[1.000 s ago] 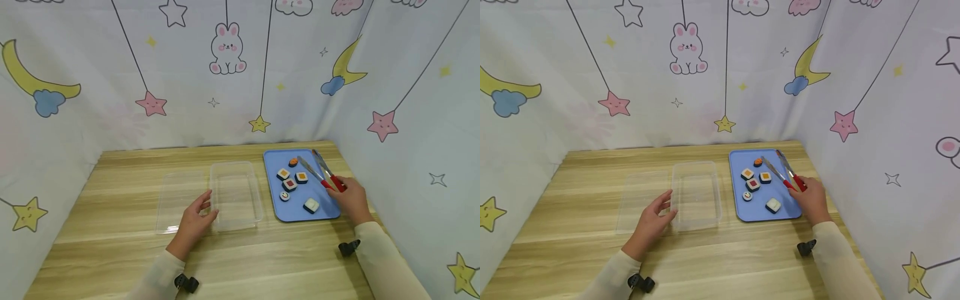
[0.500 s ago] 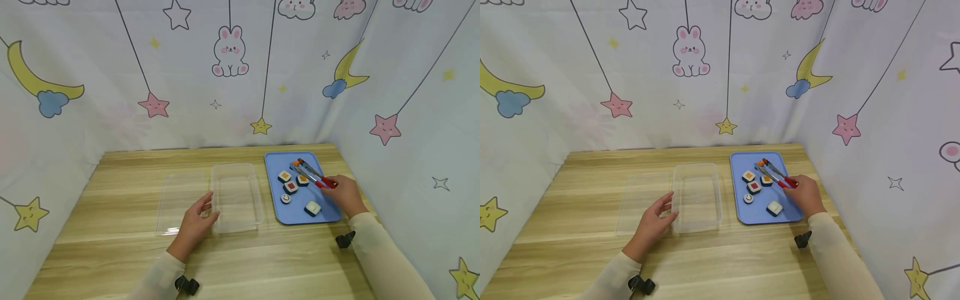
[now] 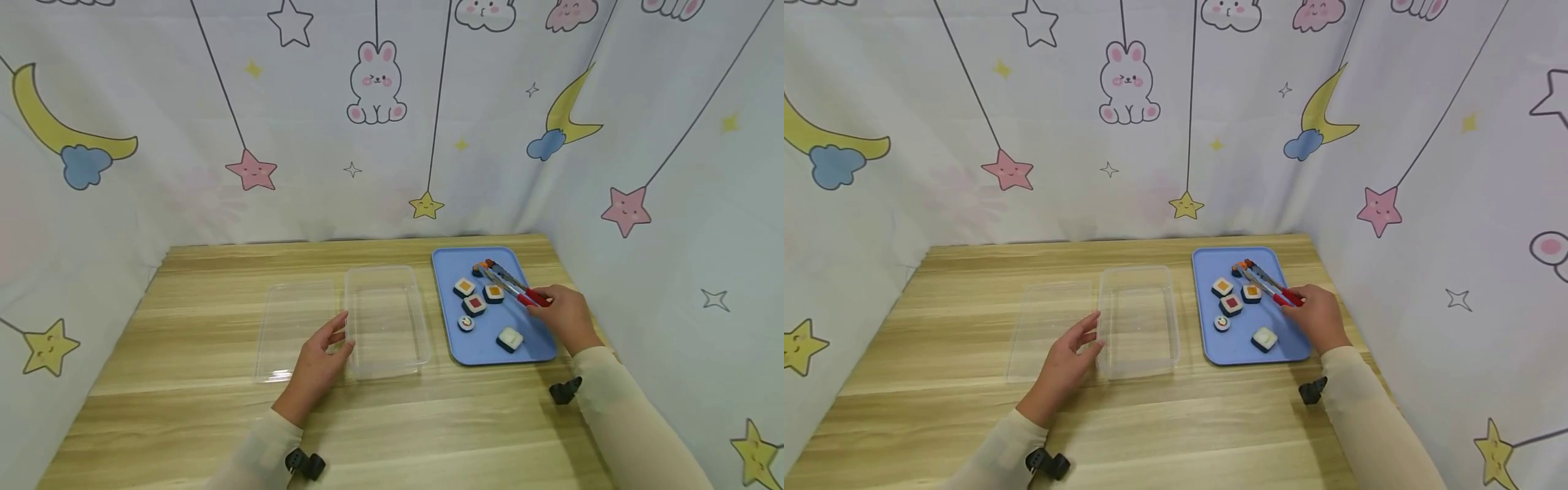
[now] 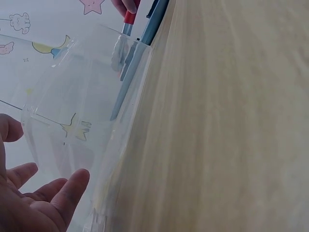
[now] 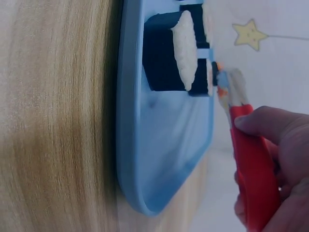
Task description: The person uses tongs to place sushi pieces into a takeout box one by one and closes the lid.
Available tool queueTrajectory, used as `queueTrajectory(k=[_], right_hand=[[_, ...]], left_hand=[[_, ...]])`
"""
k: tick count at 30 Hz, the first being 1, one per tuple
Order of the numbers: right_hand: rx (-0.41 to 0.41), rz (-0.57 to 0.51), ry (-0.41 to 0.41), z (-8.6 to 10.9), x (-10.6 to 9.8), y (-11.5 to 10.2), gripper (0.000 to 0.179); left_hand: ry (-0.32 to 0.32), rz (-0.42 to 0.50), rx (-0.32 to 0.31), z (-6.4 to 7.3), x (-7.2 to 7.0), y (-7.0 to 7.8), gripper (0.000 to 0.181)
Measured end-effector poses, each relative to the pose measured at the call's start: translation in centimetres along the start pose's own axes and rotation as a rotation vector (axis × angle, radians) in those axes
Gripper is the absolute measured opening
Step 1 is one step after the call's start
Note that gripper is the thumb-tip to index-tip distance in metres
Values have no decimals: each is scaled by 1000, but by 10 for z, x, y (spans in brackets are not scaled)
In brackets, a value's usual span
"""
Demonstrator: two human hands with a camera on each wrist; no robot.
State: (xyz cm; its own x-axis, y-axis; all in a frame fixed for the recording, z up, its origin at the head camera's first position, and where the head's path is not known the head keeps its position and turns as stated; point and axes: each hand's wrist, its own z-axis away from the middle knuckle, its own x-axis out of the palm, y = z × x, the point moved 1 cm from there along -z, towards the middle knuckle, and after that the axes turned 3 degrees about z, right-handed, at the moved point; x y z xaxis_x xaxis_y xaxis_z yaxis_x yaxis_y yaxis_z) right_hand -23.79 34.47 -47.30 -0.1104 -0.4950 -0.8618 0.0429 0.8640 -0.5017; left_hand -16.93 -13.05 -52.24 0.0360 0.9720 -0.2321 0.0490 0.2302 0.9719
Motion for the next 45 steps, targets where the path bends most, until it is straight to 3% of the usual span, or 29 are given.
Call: queueTrajectory(k=[7,18,37,41,45], right_hand=[[4,20,6,-2,-6,-5,44],[-1,57,-69,-6,-5,-8,50],[-28,54,-56,-2,-11,-14,45],[-58,31,-45,0,-16,-21,45],[-73,2,-64,2,-24,-41,46]], left_hand=[[-11,17,-1,-1,-1,1,57],[-10,-2,-14,-1,0,2,56],[-9,13,-5,1,0,0,55],[-8,21,-10,2,0,0,55],[-6,28,-14,2,0,-1,55]])
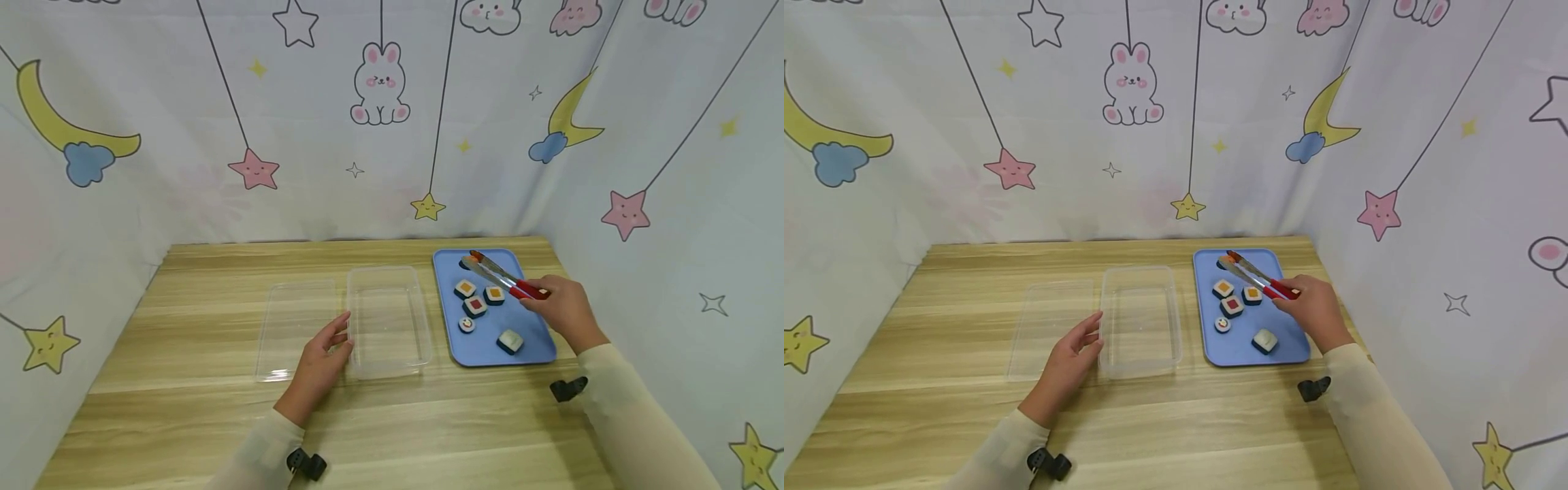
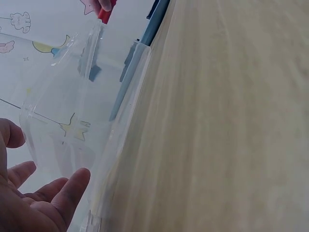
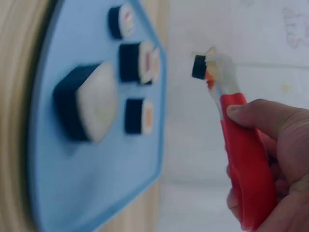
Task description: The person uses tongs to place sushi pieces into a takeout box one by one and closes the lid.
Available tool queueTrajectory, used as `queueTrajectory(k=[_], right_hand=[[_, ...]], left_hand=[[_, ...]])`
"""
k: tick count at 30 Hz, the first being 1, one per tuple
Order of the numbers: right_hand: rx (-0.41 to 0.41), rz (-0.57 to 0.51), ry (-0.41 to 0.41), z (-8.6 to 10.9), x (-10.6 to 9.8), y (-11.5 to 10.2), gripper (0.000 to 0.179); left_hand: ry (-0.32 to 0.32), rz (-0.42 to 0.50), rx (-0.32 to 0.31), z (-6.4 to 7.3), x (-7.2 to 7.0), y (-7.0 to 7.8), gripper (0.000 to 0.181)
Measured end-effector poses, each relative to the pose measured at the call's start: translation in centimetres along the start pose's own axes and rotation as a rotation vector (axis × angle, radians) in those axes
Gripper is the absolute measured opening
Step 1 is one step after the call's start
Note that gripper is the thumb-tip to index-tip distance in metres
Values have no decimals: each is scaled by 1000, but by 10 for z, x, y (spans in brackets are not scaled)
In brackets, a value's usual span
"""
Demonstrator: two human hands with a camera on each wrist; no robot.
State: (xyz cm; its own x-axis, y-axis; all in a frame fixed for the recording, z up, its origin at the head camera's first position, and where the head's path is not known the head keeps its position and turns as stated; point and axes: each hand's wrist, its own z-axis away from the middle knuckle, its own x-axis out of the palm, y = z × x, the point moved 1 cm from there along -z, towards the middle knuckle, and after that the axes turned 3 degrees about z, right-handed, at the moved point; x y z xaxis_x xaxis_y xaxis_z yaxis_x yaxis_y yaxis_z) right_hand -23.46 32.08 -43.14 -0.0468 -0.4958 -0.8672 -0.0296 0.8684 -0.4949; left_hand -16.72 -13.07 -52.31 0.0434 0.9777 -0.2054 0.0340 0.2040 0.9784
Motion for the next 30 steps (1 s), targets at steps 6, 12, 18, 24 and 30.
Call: queueTrajectory(k=[6,12,18,24,30], right_hand=[[-136,-13,-17,2,-2,-46,43],[-283,8,-76,-3,22,-94,39],[-337,10,-179,-17,60,-129,38],[-311,87,-244,-27,82,-150,38],[-370,203,-251,-34,86,-163,38]], left_hand=[[7,4,-4,0,2,0,54],[5,1,-5,2,2,2,54],[12,-7,-20,1,0,-1,55],[13,11,-21,-1,2,-2,55],[6,22,-4,-3,4,-1,55]])
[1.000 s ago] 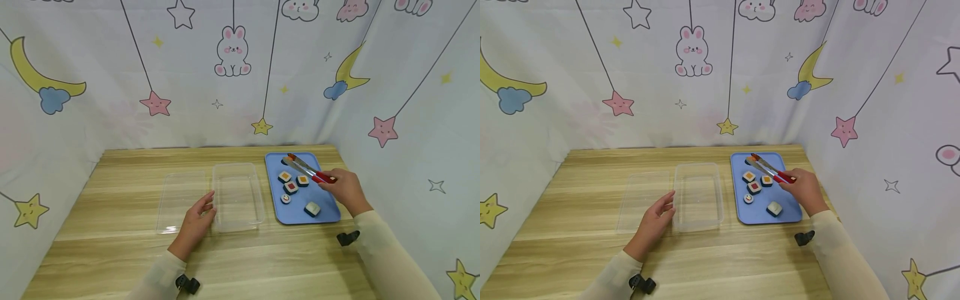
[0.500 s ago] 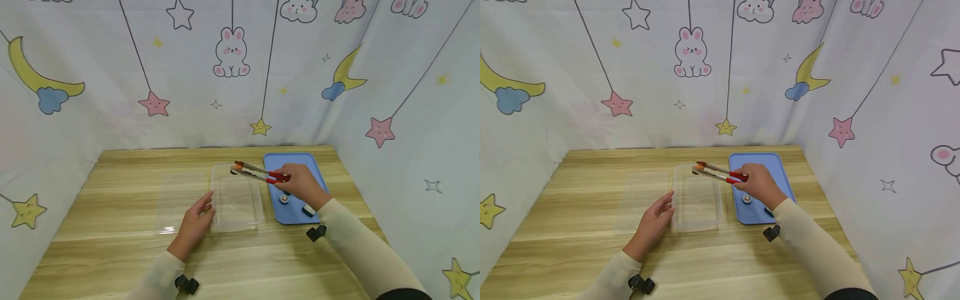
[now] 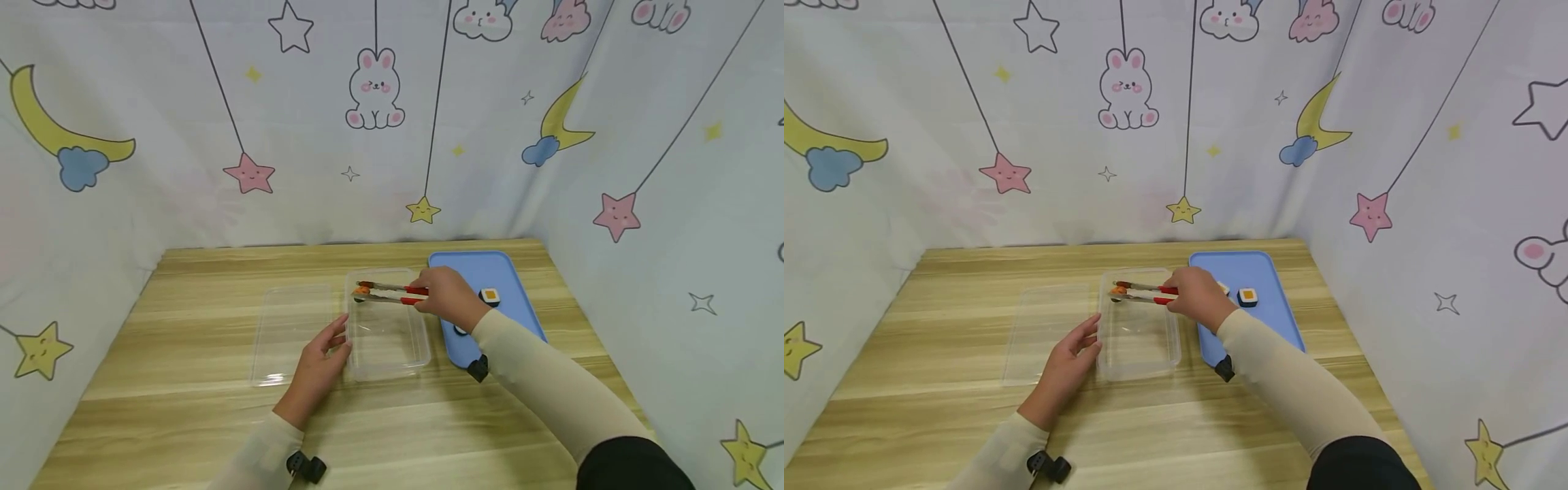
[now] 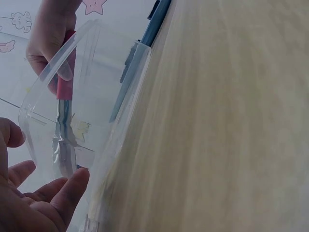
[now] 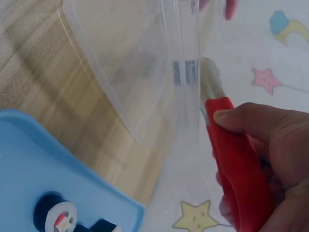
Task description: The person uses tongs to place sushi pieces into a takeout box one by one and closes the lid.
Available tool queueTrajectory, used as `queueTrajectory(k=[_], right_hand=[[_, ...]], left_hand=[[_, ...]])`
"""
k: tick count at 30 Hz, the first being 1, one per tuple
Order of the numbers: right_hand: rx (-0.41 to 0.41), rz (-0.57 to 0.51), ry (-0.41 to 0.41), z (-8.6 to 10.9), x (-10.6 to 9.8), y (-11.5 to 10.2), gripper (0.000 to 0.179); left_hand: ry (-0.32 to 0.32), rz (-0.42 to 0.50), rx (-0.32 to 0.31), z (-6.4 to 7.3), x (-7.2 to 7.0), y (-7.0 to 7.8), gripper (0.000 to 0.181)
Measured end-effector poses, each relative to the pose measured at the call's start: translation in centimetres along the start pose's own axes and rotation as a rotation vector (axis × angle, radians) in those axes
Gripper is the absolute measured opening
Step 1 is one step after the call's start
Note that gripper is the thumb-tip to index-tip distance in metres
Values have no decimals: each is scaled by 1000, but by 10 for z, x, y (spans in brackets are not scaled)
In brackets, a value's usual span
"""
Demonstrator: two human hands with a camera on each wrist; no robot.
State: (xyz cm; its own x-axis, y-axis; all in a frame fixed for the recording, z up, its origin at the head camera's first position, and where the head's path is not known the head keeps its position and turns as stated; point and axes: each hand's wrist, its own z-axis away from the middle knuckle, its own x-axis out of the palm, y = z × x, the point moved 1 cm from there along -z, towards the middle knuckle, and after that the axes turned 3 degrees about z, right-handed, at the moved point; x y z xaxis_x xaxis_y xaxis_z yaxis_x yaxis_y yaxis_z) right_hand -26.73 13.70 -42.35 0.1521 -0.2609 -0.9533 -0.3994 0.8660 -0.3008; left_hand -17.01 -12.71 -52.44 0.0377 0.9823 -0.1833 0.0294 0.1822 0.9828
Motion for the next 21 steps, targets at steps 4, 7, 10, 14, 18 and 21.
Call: queueTrajectory(k=[4,7,10,14,18,21], right_hand=[[-22,14,-16,-2,1,1,37],[-26,-1,-28,0,2,3,37],[-9,-15,-40,2,4,7,39],[9,-35,-33,4,2,12,41],[17,-75,-1,13,-11,17,43],[47,-108,43,27,-27,31,47]], left_hand=[[-1,3,6,-1,2,1,55],[-3,4,7,-2,4,0,55],[-7,8,13,-3,7,0,55],[-11,2,20,-3,8,-1,55],[5,-23,4,-2,5,-3,54],[10,-33,-2,-2,3,-3,54]])
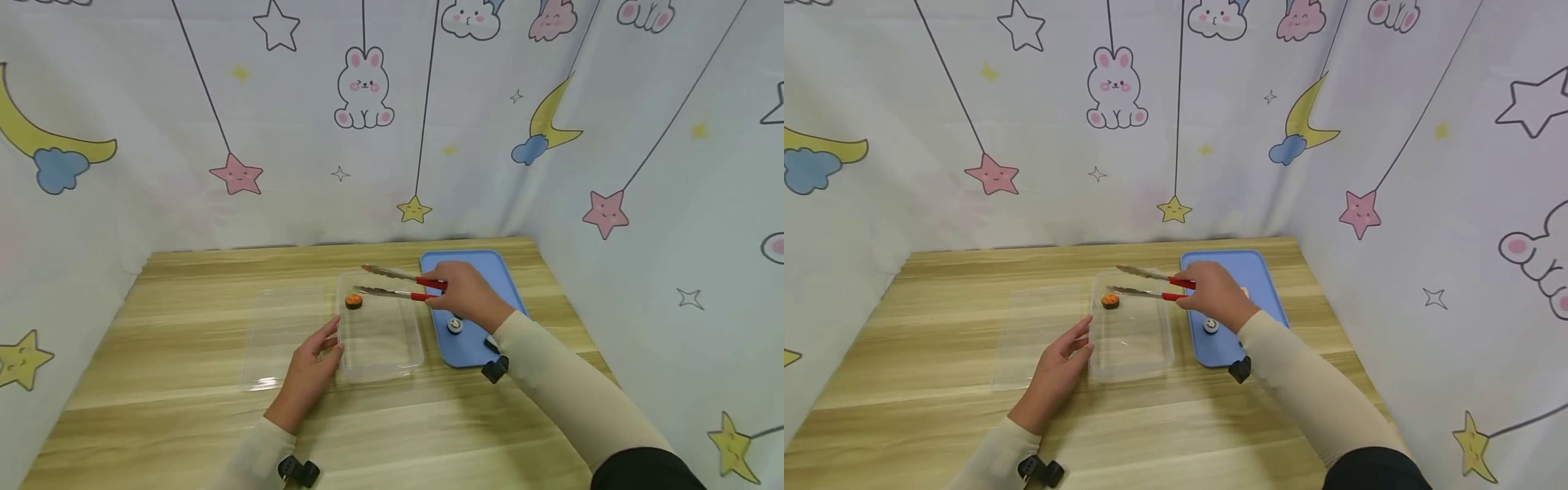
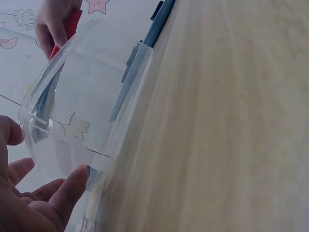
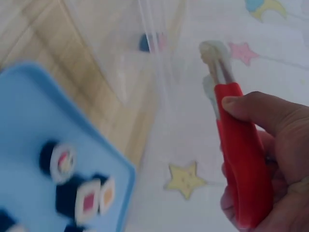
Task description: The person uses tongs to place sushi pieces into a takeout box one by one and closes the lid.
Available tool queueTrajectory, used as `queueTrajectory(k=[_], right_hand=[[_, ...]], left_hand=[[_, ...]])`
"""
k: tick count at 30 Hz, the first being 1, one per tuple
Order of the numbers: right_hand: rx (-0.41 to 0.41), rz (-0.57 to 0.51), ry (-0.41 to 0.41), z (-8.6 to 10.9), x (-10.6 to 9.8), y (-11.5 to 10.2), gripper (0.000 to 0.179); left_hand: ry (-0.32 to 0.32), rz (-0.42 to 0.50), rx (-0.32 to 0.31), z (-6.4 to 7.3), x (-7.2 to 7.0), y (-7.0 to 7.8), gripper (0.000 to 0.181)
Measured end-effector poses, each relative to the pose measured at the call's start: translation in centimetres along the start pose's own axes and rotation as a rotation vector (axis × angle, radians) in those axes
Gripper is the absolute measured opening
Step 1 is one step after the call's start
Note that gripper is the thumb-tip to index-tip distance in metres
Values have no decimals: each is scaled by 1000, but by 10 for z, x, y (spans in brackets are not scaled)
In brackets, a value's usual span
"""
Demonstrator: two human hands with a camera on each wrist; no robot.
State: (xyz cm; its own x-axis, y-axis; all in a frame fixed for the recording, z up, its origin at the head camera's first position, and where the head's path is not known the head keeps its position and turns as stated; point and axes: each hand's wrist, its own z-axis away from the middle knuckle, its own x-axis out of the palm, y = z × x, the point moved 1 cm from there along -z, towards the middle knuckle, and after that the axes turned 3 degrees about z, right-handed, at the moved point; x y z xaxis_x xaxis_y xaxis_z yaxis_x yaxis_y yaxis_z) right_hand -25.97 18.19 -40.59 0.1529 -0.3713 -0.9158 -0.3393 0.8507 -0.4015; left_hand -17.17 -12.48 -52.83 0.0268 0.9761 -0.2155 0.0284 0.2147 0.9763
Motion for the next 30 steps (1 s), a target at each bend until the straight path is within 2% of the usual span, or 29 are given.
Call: queueTrajectory(k=[3,7,11,15,21,30], right_hand=[[43,-3,64,17,-18,25,51],[133,11,138,45,-31,75,53],[227,37,144,80,-30,121,53],[292,33,137,109,-20,151,53],[307,10,175,128,-6,169,50],[317,18,195,129,-1,170,49]], left_hand=[[-5,-3,4,-1,-1,0,54],[-12,2,10,-2,0,-1,55],[-18,7,5,-1,1,-2,55],[-15,-3,-5,0,1,-2,55],[-9,4,7,-1,0,-4,55],[-10,14,20,-1,-2,-4,55]])
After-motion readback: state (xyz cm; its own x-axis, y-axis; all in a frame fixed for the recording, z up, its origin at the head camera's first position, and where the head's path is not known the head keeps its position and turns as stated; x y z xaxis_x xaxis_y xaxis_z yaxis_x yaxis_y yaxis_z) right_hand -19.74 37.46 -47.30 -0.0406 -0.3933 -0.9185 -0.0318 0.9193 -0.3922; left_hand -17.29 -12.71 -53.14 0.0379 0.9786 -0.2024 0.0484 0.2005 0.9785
